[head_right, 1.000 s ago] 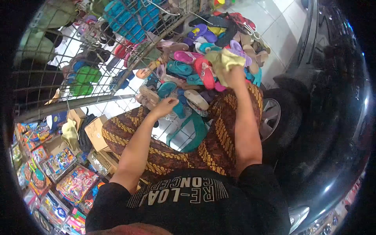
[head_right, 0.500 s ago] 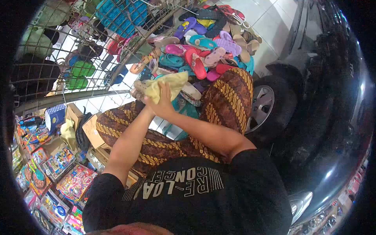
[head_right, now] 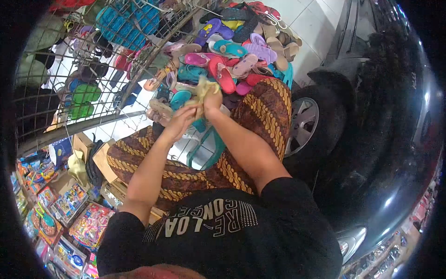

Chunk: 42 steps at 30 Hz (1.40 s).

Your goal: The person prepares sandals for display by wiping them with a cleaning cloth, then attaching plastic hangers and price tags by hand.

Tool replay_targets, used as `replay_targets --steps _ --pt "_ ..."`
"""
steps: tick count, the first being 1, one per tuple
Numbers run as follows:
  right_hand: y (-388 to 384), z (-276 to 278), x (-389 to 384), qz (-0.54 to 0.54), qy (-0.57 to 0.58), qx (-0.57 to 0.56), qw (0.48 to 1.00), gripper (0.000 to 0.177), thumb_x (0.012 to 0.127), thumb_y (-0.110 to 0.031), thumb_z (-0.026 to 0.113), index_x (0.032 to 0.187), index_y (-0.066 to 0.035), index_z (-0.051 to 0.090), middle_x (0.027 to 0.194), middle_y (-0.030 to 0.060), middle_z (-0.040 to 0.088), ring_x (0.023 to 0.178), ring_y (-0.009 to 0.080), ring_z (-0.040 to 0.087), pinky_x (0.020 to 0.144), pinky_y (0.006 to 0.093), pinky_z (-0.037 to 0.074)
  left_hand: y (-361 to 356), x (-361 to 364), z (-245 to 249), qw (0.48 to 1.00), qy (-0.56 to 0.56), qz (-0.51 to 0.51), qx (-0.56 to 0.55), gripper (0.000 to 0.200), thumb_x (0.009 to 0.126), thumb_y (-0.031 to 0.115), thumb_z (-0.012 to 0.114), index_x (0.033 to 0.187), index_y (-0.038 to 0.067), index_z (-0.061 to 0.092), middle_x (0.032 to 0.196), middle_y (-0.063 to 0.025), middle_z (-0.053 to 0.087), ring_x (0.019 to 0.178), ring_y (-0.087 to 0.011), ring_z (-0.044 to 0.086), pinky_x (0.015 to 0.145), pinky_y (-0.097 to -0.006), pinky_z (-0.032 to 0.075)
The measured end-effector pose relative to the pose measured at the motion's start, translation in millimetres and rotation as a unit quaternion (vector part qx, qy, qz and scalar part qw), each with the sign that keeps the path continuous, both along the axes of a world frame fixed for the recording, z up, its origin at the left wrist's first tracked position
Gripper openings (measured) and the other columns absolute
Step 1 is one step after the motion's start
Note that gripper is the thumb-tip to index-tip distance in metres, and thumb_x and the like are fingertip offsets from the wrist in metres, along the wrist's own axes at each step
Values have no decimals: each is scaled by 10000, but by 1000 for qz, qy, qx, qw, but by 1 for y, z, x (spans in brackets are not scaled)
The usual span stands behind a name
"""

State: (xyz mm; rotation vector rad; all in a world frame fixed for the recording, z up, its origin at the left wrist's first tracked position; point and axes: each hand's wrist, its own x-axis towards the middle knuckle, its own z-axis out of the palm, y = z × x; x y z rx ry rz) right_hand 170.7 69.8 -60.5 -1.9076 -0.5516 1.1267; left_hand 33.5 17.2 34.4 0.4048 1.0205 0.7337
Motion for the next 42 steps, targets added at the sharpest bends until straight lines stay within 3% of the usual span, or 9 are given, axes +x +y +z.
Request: replay_targets --steps 5,12,15,20,26,29,34,37,42 --pt "18 63 15 31 541 -16 840 421 1013 -387 431 1177 -44 611 1045 129 688 917 268 682 791 376 541 17 -11 11 978 104 107 -148 491 983 423 534 1293 43 508 1181 -114 587 1045 -222 592 850 -402 525" --pt "-3 54 -16 361 -197 -8 911 606 958 -448 580 1431 -118 394 1465 202 411 1229 344 521 922 391 475 6 -19 -18 979 26 139 -145 497 996 449 473 1296 55 512 1119 -96 626 970 -234 646 854 -419 541" --pt "10 73 -17 280 320 -185 886 646 940 -441 592 1456 -121 372 1513 218 346 1309 444 414 1019 455 398 3 -21 -25 969 206 130 46 422 978 303 507 1269 -1 516 1112 -118 622 997 -228 637 848 -402 521" --pt "-6 -8 15 396 131 -60 907 505 939 -449 586 1295 -99 515 1163 169 622 1026 387 614 813 537 497 -19 -6 -39 924 231 -213 220 367 945 239 560 1198 -27 578 1130 -140 641 988 -184 637 793 -303 520" --pt "27 30 21 -111 309 -95 940 291 969 -352 491 993 -82 600 921 122 640 725 289 657 623 460 552 -1 -13 -34 977 96 -165 -100 569 935 425 585 1343 39 493 1270 -176 572 1122 -186 574 836 -351 519" --pt "18 -35 19 267 386 2 883 333 932 -383 546 1043 -79 623 985 80 657 873 288 647 775 488 540 9 -11 -10 952 129 64 -269 469 951 491 557 1214 104 587 1050 -79 667 878 -207 666 760 -362 560" --pt "7 2 0 393 -70 -33 916 478 881 -464 620 1203 -111 629 1257 85 610 1093 299 589 917 566 441 -1 -29 -60 983 122 136 -24 412 894 296 650 1216 56 562 1112 -105 642 1014 -287 646 877 -419 529" --pt "4 22 -5 197 624 -276 704 467 912 -448 563 1227 -106 600 1234 38 607 1070 235 568 927 419 466 4 -17 -11 860 394 -201 253 460 895 222 653 1278 9 515 1258 -174 580 1148 -296 590 933 -416 504" --pt "9 -84 37 312 489 13 814 389 996 -403 422 1214 -114 566 1034 140 616 910 326 634 776 473 540 -2 5 27 823 368 -124 416 461 885 257 677 1270 36 554 1360 -204 499 1225 -327 531 966 -436 472"
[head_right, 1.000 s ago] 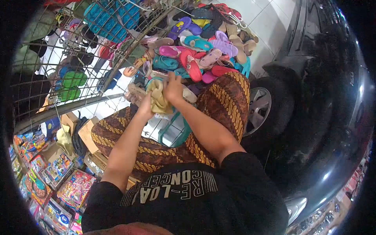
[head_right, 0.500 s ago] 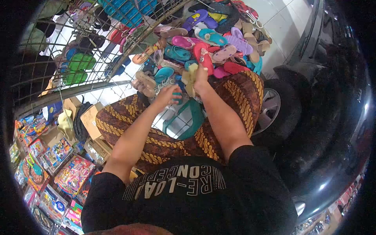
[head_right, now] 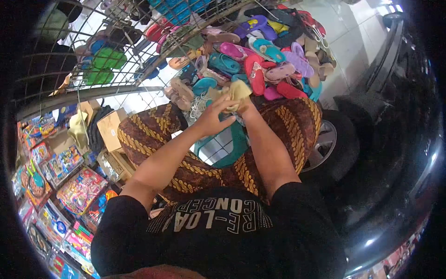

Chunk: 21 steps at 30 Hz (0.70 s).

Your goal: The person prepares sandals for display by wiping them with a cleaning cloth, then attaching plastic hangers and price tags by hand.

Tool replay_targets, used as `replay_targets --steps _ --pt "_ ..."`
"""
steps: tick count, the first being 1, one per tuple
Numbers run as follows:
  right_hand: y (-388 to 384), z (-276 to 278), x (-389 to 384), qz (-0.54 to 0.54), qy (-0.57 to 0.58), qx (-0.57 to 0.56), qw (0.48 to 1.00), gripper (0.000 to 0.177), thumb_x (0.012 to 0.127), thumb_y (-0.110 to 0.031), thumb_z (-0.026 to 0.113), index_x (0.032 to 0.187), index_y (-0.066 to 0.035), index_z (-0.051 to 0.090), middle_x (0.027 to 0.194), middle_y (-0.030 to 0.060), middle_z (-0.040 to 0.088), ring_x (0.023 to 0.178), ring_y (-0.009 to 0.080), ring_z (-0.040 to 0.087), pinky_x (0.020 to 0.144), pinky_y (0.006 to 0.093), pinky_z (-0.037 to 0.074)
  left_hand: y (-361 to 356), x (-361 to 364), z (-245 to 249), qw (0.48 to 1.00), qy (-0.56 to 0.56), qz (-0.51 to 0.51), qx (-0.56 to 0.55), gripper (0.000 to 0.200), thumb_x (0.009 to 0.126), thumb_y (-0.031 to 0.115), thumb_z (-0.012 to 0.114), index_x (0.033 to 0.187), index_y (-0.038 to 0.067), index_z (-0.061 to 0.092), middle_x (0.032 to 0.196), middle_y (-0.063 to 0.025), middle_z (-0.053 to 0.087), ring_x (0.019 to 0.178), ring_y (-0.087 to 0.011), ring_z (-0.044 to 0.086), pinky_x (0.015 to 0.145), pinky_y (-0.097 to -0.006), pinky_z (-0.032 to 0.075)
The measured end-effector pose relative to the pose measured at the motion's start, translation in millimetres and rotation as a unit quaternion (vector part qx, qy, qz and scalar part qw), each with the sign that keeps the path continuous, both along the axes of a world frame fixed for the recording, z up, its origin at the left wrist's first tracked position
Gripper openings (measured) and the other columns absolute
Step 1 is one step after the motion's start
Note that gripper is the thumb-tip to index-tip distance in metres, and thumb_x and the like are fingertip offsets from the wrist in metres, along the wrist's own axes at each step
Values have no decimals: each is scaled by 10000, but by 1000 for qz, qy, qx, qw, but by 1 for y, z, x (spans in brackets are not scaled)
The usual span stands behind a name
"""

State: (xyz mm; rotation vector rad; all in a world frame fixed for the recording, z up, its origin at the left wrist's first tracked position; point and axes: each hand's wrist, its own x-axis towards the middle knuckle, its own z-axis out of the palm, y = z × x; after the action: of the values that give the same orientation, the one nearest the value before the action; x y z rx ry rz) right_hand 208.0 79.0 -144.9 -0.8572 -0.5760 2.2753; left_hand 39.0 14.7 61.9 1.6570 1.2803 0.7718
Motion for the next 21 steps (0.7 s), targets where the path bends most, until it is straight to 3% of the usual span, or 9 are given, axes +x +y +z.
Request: replay_targets --steps 1,4,7,9,10,14,17,19,21 --pt "3 12 2 -82 52 -179 979 377 1009 -395 390 1208 -121 554 1017 133 612 906 318 631 777 467 545 4 1 6 999 -14 -2 31 453 884 266 680 1263 45 567 1376 -202 489 1232 -331 524 969 -441 467" --pt "21 5 18 -281 -95 -216 930 363 1002 -411 376 1244 -202 549 1244 85 592 1124 294 585 944 487 488 9 -3 9 986 -76 -25 -145 435 907 368 645 1218 64 615 1388 -181 504 1213 -341 539 958 -449 467" --pt "57 -30 50 -308 371 -238 843 365 968 -439 419 1174 -174 563 1163 70 623 1083 278 599 957 486 476 8 -17 -32 911 123 -170 -356 493 926 477 586 1190 64 639 1336 -179 551 1176 -339 562 913 -453 483" --pt "74 9 63 -267 395 -135 869 377 968 -453 421 1153 -158 563 1162 75 618 1079 272 598 979 475 469 -3 -23 -56 867 236 -250 -360 572 904 553 559 1104 29 675 1221 -223 608 1113 -352 600 895 -443 494" --pt "92 90 63 -262 229 -41 937 387 973 -462 416 1145 -148 562 1168 80 613 1078 272 597 994 470 464 -4 -27 -62 838 293 -289 -359 621 893 591 545 1061 12 693 1164 -245 637 1081 -359 619 885 -439 500" --pt "109 260 88 -355 28 -2 935 457 973 -487 447 1189 -114 600 1112 84 634 1030 285 617 974 478 493 -1 -26 -67 858 202 -225 -416 610 921 580 544 1153 27 657 1173 -197 635 1109 -350 599 952 -423 464" --pt "120 222 163 -208 -259 152 931 404 971 -363 475 1217 -57 571 1135 109 626 1011 260 625 839 411 533 -2 -28 -66 898 126 -142 -398 608 930 560 549 1153 4 654 1094 -186 672 1068 -332 626 955 -404 462" --pt "130 157 218 8 -621 449 642 396 918 -351 594 1105 -7 654 967 102 685 859 204 651 736 317 528 -3 -31 -77 893 130 -117 -414 582 937 531 553 1154 0 651 1108 -180 665 1065 -310 622 939 -391 463" --pt "122 169 191 -56 -642 201 738 458 863 -374 614 1009 57 670 880 146 701 765 218 645 705 371 511 -3 -36 -91 889 137 -101 -425 558 942 505 557 1149 -5 650 1108 -172 663 1051 -286 621 917 -378 464"
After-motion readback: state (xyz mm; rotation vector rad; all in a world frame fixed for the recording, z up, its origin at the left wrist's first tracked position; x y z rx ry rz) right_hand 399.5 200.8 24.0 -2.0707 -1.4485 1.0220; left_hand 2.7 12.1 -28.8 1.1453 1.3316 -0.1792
